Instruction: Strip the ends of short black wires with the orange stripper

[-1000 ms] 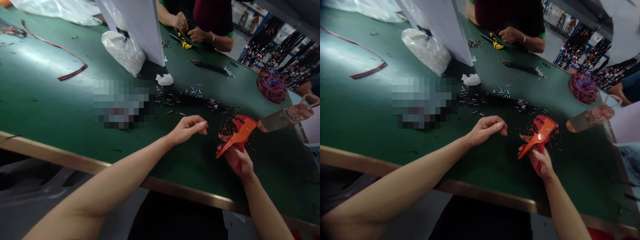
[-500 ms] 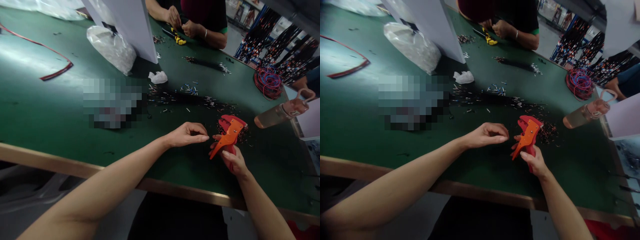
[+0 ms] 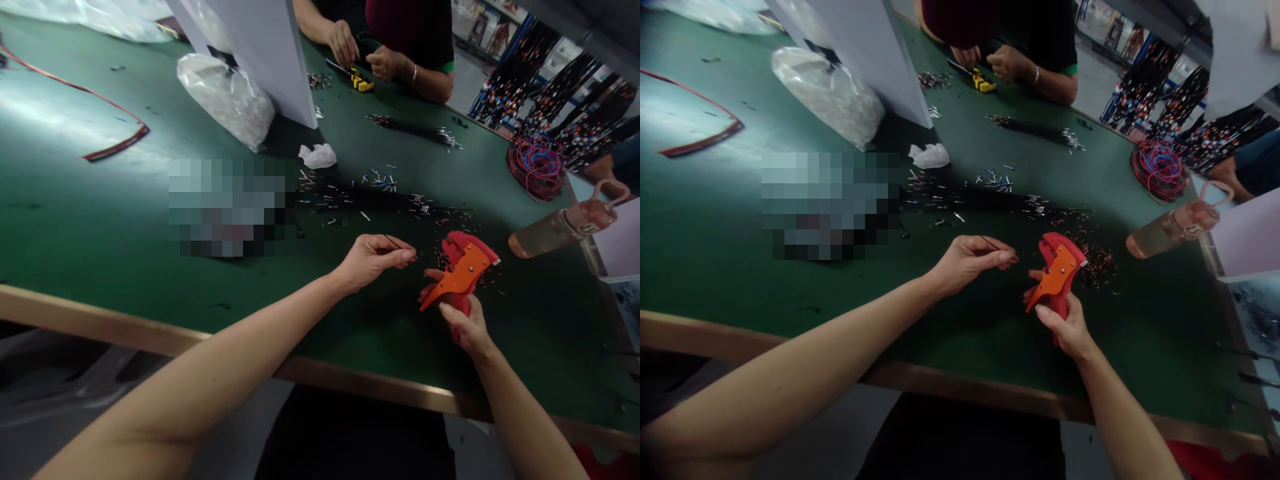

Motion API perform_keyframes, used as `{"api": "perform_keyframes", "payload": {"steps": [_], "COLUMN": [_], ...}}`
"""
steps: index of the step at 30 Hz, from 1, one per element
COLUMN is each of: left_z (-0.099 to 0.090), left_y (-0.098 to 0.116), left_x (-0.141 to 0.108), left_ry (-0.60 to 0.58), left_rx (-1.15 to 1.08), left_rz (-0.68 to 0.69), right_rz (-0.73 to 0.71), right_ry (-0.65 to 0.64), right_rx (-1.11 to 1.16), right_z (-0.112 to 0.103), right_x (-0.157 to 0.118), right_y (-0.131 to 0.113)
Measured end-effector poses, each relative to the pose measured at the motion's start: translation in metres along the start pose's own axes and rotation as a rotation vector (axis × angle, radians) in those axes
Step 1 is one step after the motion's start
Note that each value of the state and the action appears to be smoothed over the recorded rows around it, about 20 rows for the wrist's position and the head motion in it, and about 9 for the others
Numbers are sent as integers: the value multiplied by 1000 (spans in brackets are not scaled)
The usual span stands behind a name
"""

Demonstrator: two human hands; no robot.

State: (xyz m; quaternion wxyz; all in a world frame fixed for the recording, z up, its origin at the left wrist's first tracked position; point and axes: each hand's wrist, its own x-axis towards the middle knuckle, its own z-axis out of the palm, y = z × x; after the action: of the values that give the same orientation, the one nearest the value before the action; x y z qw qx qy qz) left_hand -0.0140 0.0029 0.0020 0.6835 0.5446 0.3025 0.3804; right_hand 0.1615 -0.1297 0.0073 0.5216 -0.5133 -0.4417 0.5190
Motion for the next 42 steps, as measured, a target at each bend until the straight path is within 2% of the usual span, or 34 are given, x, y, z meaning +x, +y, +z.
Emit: {"api": "perform_keyframes", "payload": {"steps": [3, 6, 10, 16, 27, 32, 42], "left_z": [3, 7, 13, 18, 18, 17, 17], "left_y": [1, 1, 2, 1, 1, 1, 1], "left_x": [-2, -3, -8, -14, -16, -16, -16], "left_ry": [106, 190, 217, 164, -52, -81, -113], "left_rx": [-36, -78, -100, -116, -73, -63, -68], "left_rz": [9, 13, 13, 16, 100, 125, 112], "right_rz": [-16, 2, 24, 38, 69, 55, 0], "right_ry": [43, 34, 13, 17, 15, -28, 4], "right_rx": [16, 36, 69, 129, 123, 101, 64], "right_z": [3, 7, 12, 12, 7, 3, 8], "right_x": [1, 0, 0, 1, -1, -2, -1], "right_y": [1, 4, 8, 13, 18, 19, 16]}}
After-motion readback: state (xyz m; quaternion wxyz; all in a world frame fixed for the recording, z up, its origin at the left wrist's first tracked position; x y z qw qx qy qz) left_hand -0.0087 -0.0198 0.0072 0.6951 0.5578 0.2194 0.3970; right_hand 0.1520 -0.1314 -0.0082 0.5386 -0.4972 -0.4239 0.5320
